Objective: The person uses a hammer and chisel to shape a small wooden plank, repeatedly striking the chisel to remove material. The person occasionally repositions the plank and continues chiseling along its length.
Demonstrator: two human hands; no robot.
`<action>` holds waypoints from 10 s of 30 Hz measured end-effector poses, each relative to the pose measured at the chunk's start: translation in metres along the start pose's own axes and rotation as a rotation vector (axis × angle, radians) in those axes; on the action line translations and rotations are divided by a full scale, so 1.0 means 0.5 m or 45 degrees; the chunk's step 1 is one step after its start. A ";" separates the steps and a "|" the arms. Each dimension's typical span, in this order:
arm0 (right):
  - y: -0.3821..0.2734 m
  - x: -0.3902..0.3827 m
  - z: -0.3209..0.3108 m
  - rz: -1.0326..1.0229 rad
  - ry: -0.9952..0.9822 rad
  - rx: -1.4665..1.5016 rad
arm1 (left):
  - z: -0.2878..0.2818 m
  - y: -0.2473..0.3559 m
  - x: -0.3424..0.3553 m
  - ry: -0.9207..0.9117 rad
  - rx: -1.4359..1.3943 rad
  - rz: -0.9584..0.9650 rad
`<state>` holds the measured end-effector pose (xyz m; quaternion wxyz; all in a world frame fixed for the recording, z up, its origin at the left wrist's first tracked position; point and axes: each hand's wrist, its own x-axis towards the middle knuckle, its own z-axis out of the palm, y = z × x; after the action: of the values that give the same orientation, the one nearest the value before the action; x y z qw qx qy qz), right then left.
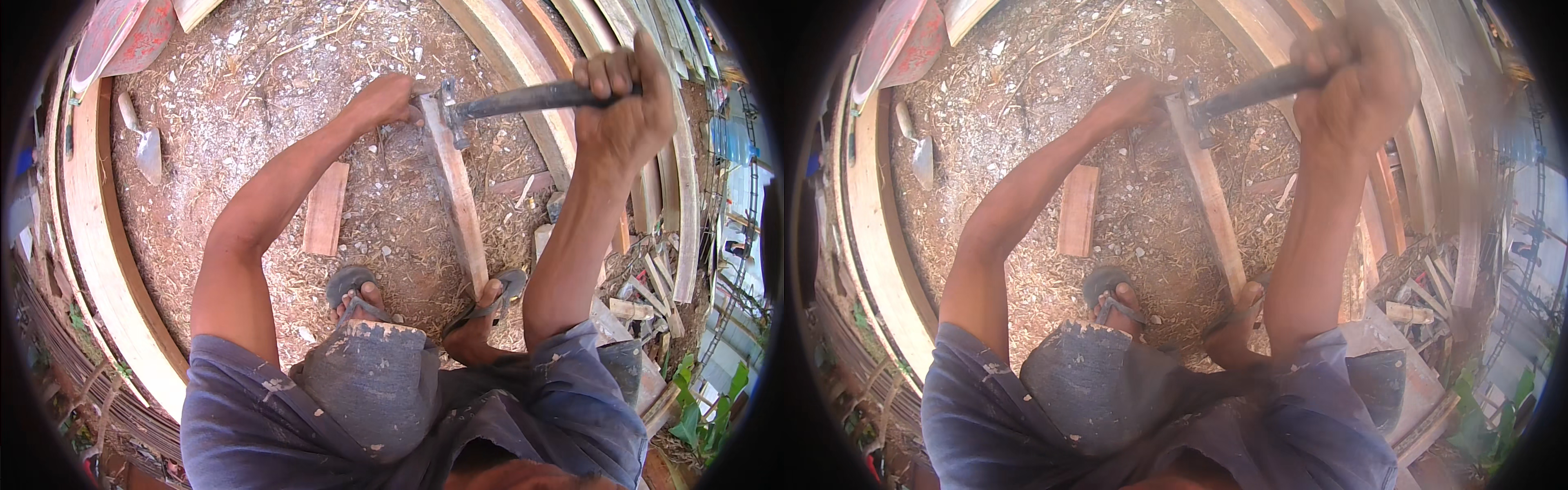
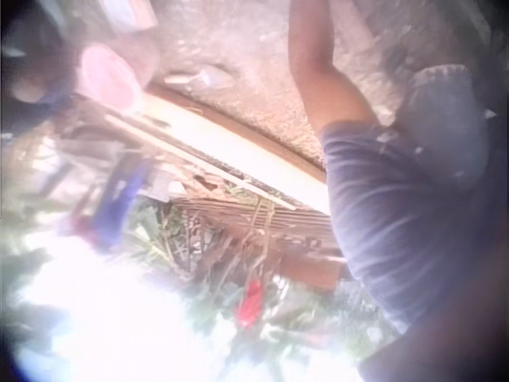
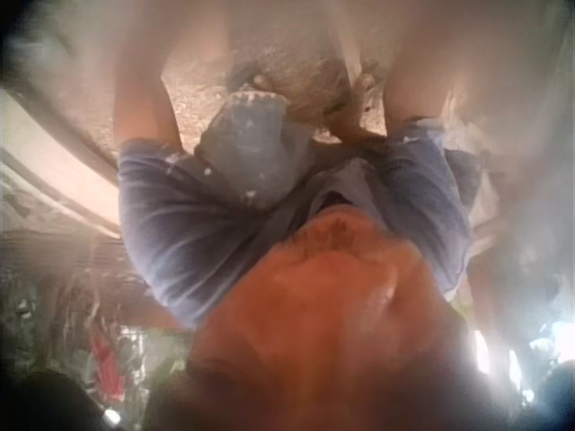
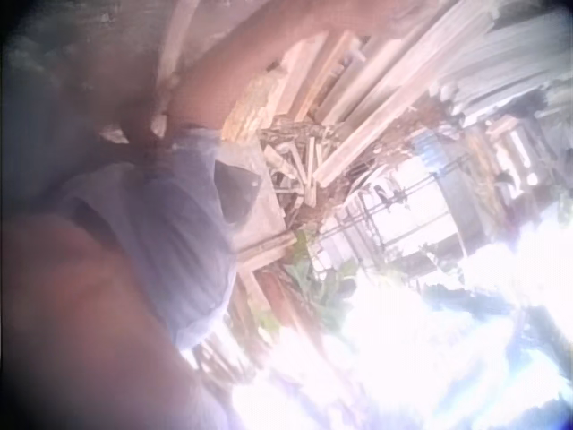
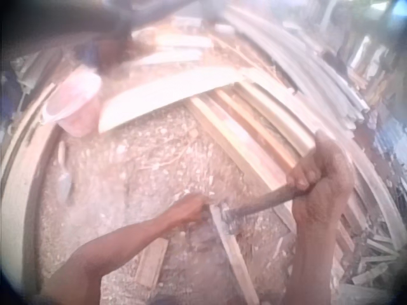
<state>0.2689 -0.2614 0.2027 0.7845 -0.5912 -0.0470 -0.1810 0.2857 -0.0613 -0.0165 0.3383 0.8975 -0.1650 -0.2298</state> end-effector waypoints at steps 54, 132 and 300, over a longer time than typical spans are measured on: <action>-0.070 -0.135 -0.200 0.028 -0.048 0.199 | 0.018 -0.034 0.049 0.155 0.329 0.396; 0.139 -0.151 -0.300 0.364 0.350 -0.636 | 0.022 0.005 -0.105 0.472 0.646 0.514; -0.020 -0.446 -0.506 1.523 -0.244 -0.894 | 0.146 0.156 -0.511 0.888 -1.462 -0.839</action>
<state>0.0228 -0.4518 0.0727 0.5045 -0.7474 0.2787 0.3304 0.0218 -0.0407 0.0648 0.6999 0.6035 0.3752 -0.0714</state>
